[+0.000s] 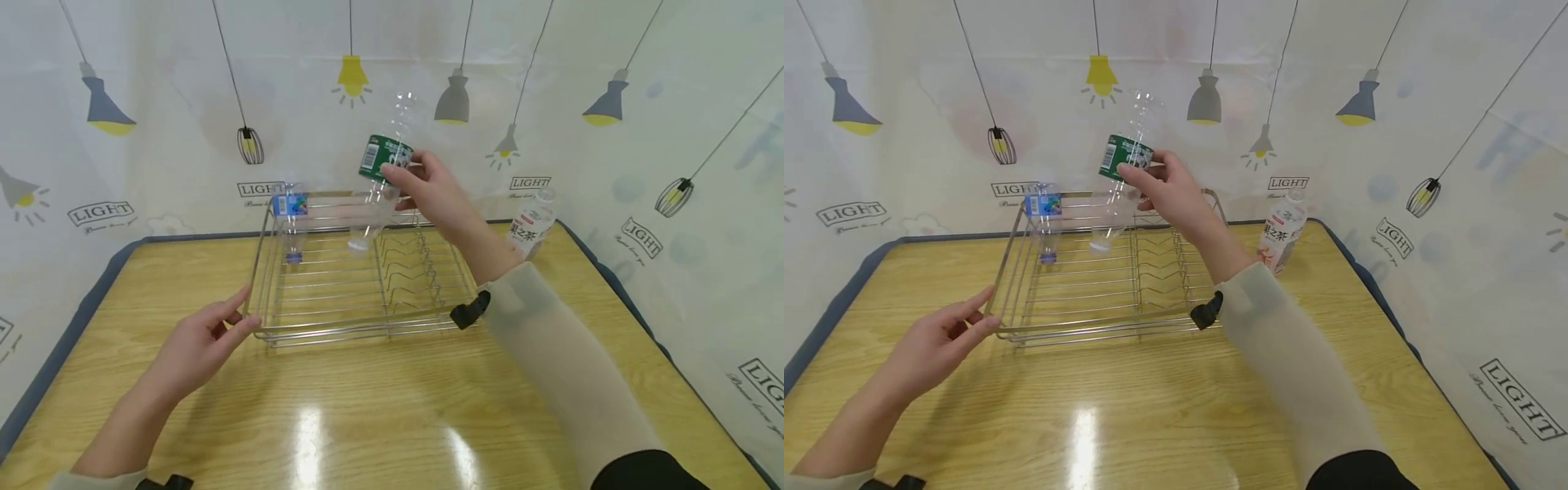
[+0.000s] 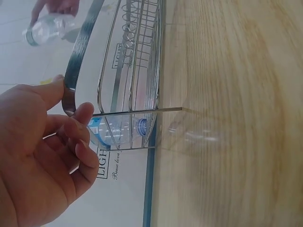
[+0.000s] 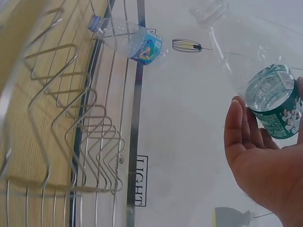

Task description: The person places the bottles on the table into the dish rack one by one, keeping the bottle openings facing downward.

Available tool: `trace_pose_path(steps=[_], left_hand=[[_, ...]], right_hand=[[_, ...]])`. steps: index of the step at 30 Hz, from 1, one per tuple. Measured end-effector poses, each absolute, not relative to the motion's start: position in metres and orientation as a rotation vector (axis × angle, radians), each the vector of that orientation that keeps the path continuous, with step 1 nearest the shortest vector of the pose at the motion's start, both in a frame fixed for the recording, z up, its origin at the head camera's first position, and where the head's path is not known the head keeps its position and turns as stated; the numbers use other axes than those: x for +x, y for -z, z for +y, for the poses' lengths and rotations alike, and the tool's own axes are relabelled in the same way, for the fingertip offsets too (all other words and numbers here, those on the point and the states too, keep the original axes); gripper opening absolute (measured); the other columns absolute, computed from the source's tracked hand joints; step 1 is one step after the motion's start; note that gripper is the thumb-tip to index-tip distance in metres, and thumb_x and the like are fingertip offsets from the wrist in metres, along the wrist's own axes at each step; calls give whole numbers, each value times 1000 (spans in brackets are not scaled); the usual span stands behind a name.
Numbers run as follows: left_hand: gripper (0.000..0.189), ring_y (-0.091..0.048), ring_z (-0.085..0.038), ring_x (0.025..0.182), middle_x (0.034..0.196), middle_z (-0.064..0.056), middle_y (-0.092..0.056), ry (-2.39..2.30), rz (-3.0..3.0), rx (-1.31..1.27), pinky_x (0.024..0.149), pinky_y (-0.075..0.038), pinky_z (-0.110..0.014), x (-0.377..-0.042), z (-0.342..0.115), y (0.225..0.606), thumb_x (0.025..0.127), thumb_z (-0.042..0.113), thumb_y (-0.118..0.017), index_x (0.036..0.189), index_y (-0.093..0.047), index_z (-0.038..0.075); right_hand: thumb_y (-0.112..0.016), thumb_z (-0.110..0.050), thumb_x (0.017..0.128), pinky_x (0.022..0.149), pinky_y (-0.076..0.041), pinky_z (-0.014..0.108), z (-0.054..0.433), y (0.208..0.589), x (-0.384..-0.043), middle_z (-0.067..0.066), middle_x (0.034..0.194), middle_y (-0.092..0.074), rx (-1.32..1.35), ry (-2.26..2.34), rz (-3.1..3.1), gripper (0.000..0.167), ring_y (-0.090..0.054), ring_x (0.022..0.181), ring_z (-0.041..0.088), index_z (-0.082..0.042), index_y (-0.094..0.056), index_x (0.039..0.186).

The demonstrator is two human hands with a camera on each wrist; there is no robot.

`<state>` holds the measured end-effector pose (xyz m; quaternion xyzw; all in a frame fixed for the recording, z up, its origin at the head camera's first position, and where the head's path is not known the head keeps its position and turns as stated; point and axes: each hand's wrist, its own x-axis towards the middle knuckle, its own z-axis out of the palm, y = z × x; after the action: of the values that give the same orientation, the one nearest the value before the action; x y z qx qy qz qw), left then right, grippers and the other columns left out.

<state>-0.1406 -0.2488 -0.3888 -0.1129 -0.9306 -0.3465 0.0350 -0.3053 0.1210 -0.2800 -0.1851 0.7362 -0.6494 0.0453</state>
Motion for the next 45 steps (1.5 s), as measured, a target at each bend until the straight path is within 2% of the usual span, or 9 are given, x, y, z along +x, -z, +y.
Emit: trace_pose_path(steps=[5,11,15,22,29,33,37,42,45], left_hand=[[59,-50,-8,67,104,-7,-79,999,-2850,-360,57,-45,-27,-141,-245,390,112,31,-67,163,-51,6],[56,-52,-6,67,105,-8,-81,979,-2820,-378,57,-46,-26,-140,-245,389,110,26,-70,160,-55,4],[56,-52,-4,66,103,-6,-80,954,-2817,-373,55,-46,-26,-139,-247,389,110,26,-71,159,-56,4],[54,-49,-3,65,100,-4,-79,914,-2796,-405,55,-43,-26,-140,-249,387,109,24,-72,156,-58,1],[55,-51,-5,68,101,-4,-79,906,-2829,-378,57,-45,-26,-139,-247,386,110,27,-71,157,-57,1],[56,-54,-5,70,101,-4,-79,893,-2829,-376,59,-47,-25,-138,-246,386,110,28,-71,157,-58,2],[55,-56,-4,71,101,-4,-80,890,-2819,-382,60,-48,-25,-139,-245,385,109,28,-72,156,-58,2],[55,-58,-5,72,101,-4,-80,891,-2826,-375,60,-49,-25,-138,-245,385,109,28,-72,156,-58,2],[54,-59,-5,72,103,-6,-81,890,-2815,-381,60,-50,-25,-137,-246,385,109,27,-73,155,-59,2]], right_hand=[[-72,-39,108,91,-62,33,104,284,-327,10,137,-65,-487,2000,2228,62,-66,103,22,-11,-45,156],[-77,-40,104,108,-58,49,80,287,-353,11,141,-62,-408,1945,2239,73,-63,112,27,-12,-40,160],[-78,-42,104,107,-59,41,66,290,-366,10,149,-59,-368,1848,2279,82,-64,125,30,-14,-33,167],[-76,-42,105,104,-59,38,46,299,-381,10,153,-57,-303,1623,2387,84,-63,126,25,-13,-31,169],[-74,-39,107,114,-55,43,31,310,-385,12,156,-57,-275,1455,2437,85,-63,136,30,-10,-27,171],[-74,-38,107,117,-54,46,26,313,-385,12,157,-55,-262,1435,2427,87,-63,136,31,-11,-23,173],[-74,-39,107,115,-55,42,23,315,-387,12,162,-52,-262,1389,2440,91,-64,135,29,-12,-20,174],[-73,-45,107,119,-52,38,19,318,-391,11,172,-43,-261,1265,2475,97,-65,135,27,-14,-13,177],[-72,-45,107,118,-52,38,17,320,-393,12,169,-46,-257,1261,2473,95,-64,133,25,-13,-15,176]])
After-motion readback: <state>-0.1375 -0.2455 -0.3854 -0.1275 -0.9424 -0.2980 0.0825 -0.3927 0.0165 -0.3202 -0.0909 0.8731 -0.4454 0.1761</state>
